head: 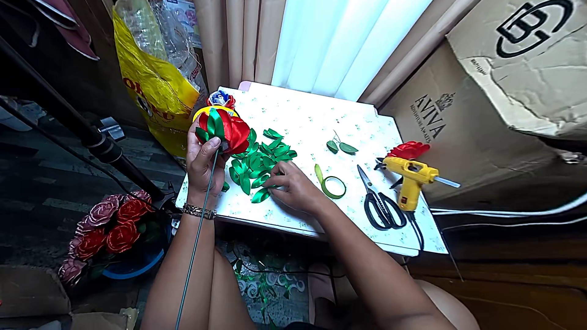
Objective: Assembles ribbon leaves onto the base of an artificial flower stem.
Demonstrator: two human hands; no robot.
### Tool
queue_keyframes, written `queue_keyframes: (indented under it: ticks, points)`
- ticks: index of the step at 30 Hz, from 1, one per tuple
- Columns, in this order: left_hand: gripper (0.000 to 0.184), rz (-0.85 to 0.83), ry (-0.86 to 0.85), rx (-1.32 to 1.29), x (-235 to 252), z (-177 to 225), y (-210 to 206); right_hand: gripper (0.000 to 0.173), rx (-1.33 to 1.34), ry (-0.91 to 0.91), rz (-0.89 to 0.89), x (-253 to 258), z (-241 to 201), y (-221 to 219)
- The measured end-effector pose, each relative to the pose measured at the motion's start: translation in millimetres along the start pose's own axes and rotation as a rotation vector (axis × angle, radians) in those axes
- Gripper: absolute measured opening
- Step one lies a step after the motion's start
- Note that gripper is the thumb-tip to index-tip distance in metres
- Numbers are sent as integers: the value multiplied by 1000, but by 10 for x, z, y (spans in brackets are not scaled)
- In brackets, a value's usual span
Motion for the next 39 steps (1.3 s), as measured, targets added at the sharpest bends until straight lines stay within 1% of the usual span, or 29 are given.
queue_keyframes:
  ticks: [3, 5, 7, 10, 14, 18, 20, 22, 24, 26, 28, 34, 36, 39]
  points:
    - [65, -7, 3, -12, 16, -11, -5, 25, -62, 16, -76, -60, -26, -102]
    - [64, -13, 5, -25, 12, -18, -20, 29, -87, 16, -83, -76, -55, -137]
    - [59, -17, 12, -40, 1, -25, -29, 31, -95, 17, -83, -80, -77, -163]
    - [48, -7, 37, -35, -58, -11, -21, 30, -103, 39, -76, -88, -118, -203]
    - [31, 21, 51, -101, -61, 13, 13, 28, -112, 55, -64, -94, -154, -236]
    - [30, 34, 55, -130, -54, 14, 21, 27, -99, 67, -62, -74, -161, -237]
    - [30, 31, 52, -165, -37, 2, 29, 26, -21, 64, -6, -11, -123, -130]
    - [30, 33, 52, -191, -30, -5, 30, 25, 43, -4, 87, 110, 16, 51]
    - [29, 40, 59, -189, -37, -6, 24, 23, 14, -166, 156, 259, 231, 237]
    - [28, 42, 61, -172, -36, 0, 10, 22, -3, -390, 108, 401, 474, 328]
    - [28, 44, 65, -164, -32, -7, 7, 20, -31, -501, 26, 534, 620, 314]
    - [31, 43, 59, -182, -29, -7, 13, 16, -167, -537, -164, 825, 677, 100]
    - [32, 33, 61, -188, -31, -2, 22, 17, -208, -549, -192, 848, 702, 68]
    - [33, 36, 66, -202, -35, 5, 30, 17, -179, -576, -187, 833, 763, 69]
Point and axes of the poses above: each hand's wrist, its own x-axis towards the middle knuckle, its own y-axis out of the back of the hand, z = x × y, the point moved 8 cm from there along x, towards the middle knuckle, and after that the axes turned 3 degrees about z, right-handed, at the moved point
